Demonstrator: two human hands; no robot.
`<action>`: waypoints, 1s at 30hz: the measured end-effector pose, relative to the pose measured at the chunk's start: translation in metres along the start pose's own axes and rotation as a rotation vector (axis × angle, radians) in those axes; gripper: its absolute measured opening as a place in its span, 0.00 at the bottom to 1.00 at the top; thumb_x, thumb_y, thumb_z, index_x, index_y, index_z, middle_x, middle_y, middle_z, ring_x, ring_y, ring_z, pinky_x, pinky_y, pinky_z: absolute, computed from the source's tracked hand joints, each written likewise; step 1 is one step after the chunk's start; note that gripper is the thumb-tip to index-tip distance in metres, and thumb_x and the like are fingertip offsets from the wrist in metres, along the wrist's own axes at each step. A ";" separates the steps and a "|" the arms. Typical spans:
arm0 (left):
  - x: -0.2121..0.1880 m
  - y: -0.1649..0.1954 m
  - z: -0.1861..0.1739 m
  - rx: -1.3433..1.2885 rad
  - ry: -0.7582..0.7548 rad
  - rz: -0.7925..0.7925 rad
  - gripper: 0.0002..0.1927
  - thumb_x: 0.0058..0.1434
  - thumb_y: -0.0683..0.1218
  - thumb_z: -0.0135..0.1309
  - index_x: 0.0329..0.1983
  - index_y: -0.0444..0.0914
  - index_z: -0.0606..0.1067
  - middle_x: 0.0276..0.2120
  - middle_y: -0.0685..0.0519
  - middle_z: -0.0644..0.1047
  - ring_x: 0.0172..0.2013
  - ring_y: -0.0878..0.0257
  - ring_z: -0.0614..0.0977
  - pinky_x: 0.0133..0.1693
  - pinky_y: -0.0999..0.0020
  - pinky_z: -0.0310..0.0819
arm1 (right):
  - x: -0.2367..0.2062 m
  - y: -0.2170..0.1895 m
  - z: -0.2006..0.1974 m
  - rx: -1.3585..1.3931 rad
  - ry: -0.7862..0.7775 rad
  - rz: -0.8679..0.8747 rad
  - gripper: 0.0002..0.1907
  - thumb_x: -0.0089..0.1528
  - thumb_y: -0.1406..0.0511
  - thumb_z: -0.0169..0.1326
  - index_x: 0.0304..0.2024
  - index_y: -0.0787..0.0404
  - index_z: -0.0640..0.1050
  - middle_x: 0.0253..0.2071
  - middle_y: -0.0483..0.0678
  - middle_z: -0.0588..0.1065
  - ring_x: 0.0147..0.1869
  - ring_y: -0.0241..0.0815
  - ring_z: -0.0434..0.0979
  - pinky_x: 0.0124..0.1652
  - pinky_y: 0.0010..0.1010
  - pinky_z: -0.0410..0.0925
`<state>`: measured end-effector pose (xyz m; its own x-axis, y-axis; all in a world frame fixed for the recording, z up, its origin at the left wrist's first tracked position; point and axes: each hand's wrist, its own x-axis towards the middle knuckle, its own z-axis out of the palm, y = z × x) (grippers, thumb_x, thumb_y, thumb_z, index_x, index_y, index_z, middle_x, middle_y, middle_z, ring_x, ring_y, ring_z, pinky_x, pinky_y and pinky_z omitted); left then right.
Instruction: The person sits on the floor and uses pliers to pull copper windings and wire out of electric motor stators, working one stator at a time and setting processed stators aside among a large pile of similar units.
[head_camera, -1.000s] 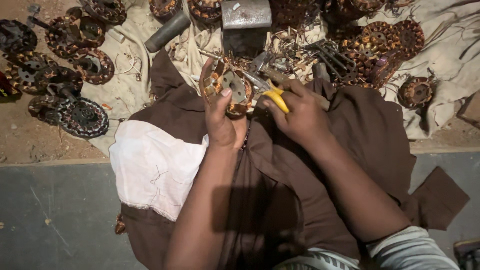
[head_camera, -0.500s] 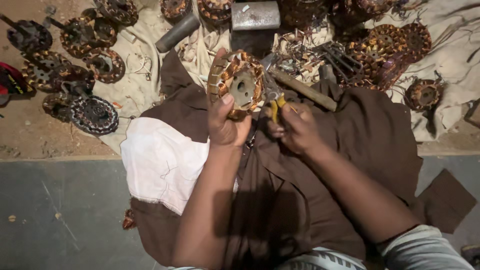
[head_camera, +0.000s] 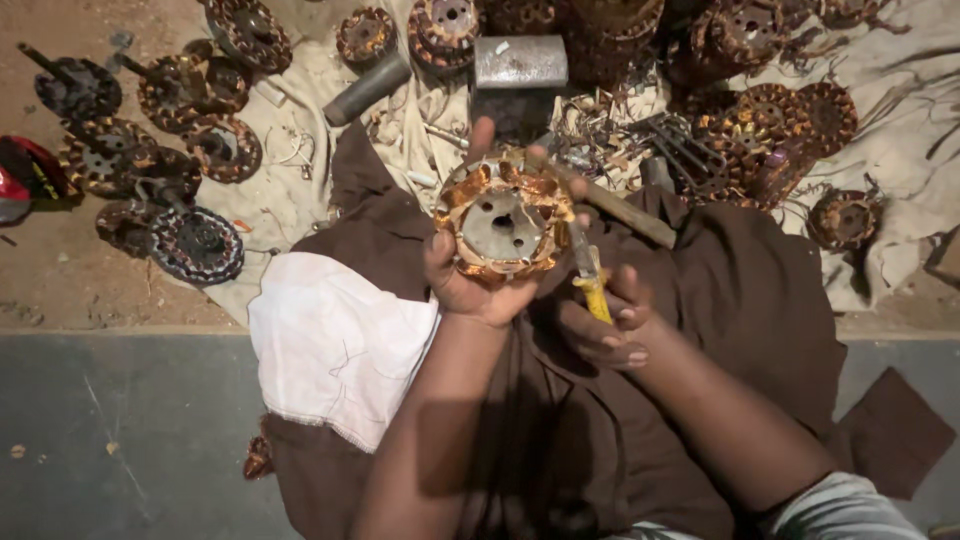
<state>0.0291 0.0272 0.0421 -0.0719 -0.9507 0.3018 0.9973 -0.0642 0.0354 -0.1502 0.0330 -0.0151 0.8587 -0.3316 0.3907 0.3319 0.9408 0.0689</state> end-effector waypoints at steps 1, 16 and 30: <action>0.002 0.000 0.000 0.008 -0.010 0.003 0.49 0.59 0.57 0.64 0.80 0.45 0.54 0.67 0.45 0.67 0.65 0.40 0.71 0.65 0.41 0.68 | -0.001 0.000 0.000 -0.030 0.008 -0.007 0.19 0.70 0.54 0.52 0.47 0.64 0.70 0.37 0.55 0.73 0.23 0.39 0.72 0.20 0.24 0.70; -0.002 -0.001 -0.022 0.167 0.132 0.154 0.44 0.65 0.52 0.62 0.81 0.47 0.55 0.69 0.45 0.65 0.68 0.50 0.68 0.67 0.54 0.67 | 0.010 -0.048 0.044 -1.746 1.014 -0.344 0.15 0.73 0.64 0.53 0.56 0.70 0.75 0.62 0.52 0.69 0.66 0.45 0.70 0.65 0.33 0.62; 0.005 0.009 -0.026 0.511 0.373 0.333 0.43 0.58 0.36 0.60 0.76 0.44 0.58 0.63 0.47 0.69 0.62 0.52 0.73 0.66 0.53 0.69 | 0.047 -0.011 0.083 -2.641 0.963 0.041 0.20 0.61 0.66 0.60 0.55 0.65 0.77 0.64 0.56 0.70 0.68 0.59 0.69 0.63 0.44 0.63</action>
<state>0.0381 0.0137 0.0197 0.3357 -0.9414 0.0317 0.8275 0.3108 0.4675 -0.1458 0.0126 0.0790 0.5100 -0.8499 0.1322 -0.6647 -0.4870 -0.5665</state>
